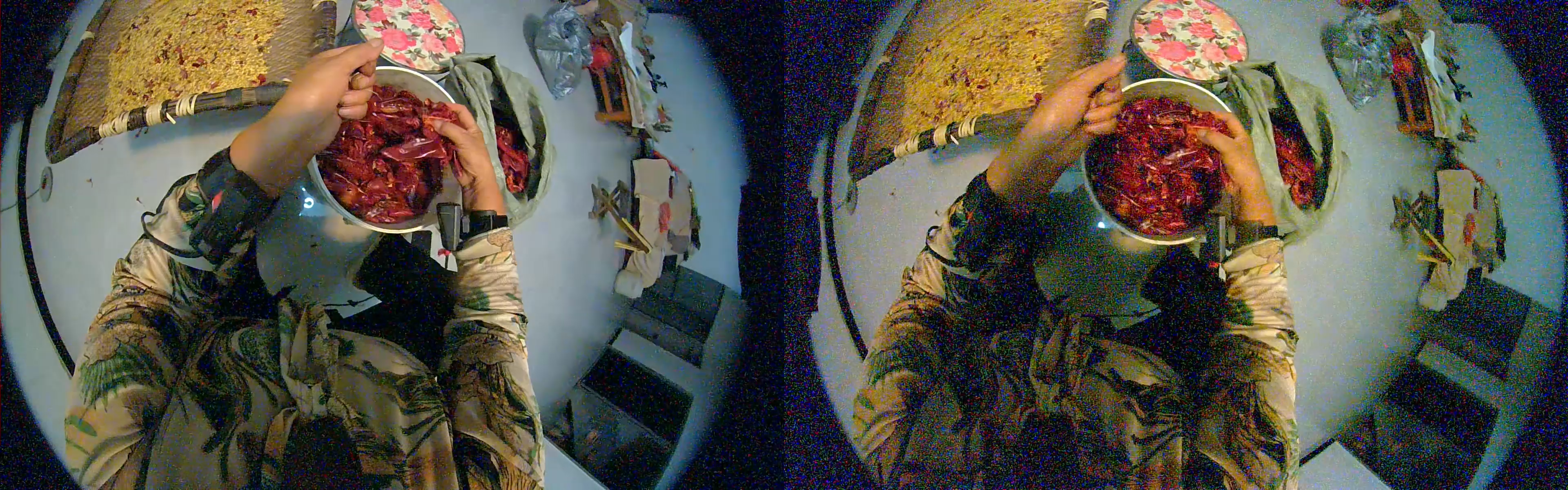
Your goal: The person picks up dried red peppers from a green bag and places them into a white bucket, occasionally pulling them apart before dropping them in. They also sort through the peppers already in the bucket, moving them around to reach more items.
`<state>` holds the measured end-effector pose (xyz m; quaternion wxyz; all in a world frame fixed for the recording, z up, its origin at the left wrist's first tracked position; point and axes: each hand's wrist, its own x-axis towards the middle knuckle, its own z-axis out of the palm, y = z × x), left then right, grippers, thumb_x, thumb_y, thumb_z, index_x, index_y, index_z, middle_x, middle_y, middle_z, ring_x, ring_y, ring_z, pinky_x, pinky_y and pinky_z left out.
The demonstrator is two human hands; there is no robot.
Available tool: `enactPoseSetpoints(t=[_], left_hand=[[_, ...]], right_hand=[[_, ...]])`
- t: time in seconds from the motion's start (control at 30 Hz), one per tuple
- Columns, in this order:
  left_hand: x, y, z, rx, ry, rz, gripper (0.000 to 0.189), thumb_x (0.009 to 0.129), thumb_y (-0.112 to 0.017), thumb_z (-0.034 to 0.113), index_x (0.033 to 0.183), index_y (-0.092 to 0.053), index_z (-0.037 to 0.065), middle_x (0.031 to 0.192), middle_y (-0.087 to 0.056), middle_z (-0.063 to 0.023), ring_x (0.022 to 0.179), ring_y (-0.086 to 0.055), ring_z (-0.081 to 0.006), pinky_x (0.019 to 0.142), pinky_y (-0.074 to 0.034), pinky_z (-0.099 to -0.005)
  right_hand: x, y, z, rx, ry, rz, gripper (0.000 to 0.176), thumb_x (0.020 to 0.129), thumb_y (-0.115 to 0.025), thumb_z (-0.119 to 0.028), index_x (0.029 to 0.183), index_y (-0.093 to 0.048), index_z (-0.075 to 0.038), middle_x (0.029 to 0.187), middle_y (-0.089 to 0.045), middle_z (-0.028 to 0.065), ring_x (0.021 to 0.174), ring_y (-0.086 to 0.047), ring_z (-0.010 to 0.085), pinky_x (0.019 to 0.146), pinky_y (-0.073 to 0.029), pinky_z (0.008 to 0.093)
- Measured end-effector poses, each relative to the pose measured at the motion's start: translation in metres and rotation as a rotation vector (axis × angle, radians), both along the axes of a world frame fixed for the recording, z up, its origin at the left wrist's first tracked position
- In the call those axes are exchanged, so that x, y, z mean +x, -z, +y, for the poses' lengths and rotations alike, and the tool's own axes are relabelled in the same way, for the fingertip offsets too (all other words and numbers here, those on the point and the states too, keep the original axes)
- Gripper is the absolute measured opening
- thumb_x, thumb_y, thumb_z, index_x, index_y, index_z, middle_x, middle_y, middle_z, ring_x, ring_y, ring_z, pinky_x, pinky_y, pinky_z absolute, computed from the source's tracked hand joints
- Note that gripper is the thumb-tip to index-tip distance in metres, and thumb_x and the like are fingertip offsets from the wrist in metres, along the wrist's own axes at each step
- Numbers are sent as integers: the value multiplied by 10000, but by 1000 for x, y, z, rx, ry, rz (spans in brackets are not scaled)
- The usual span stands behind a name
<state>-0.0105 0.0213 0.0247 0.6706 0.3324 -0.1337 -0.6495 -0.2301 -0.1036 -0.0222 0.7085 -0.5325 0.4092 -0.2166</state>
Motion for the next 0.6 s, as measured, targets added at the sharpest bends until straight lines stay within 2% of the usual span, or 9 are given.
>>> enactPoseSetpoints(t=[0.1, 0.23, 0.33, 0.4, 0.6], left_hand=[[-2, 1, 0, 11, -1, 6, 258, 883, -562, 270, 730, -444, 98, 591, -365, 36, 441, -287, -39, 371, -220, -184], [-3, 1, 0, -19, 5, 5, 263, 874, -575, 263, 725, -443, 91, 599, -360, 34, 456, -285, -42, 379, -215, -190], [-6, 1, 0, -5, -1, -41, 264, 903, -536, 274, 704, -426, 139, 555, -345, 60, 421, -278, -30, 356, -220, -174], [-6, 2, 1, -9, -1, -20, 263, 884, -563, 270, 713, -440, 112, 584, -352, 46, 447, -275, -36, 373, -212, -186], [-7, -1, 2, 9, 25, -53, 266, 908, -524, 264, 701, -414, 137, 558, -325, 64, 428, -267, -30, 365, -216, -177]], right_hand=[[-2, -8, 3, 23, 0, -31, 372, 781, -586, -100, 1139, -520, -23, 1028, -612, 97, 937, -591, 194, 858, -459, 317], [-4, -12, 3, 88, 34, -168, 386, 785, -590, -111, 1154, -507, -35, 1074, -594, 77, 955, -585, 196, 849, -465, 317], [-7, -12, 1, 94, 59, -243, 391, 790, -594, -142, 1158, -505, -45, 1088, -588, 76, 976, -580, 203, 842, -474, 325], [-8, -15, 2, 130, 96, -306, 392, 794, -596, -161, 1159, -505, -49, 1089, -589, 77, 988, -579, 209, 840, -479, 335], [-21, -21, -7, 108, 211, -291, 415, 801, -592, -170, 1190, -492, -66, 1124, -579, 64, 1015, -571, 202, 850, -479, 341]])
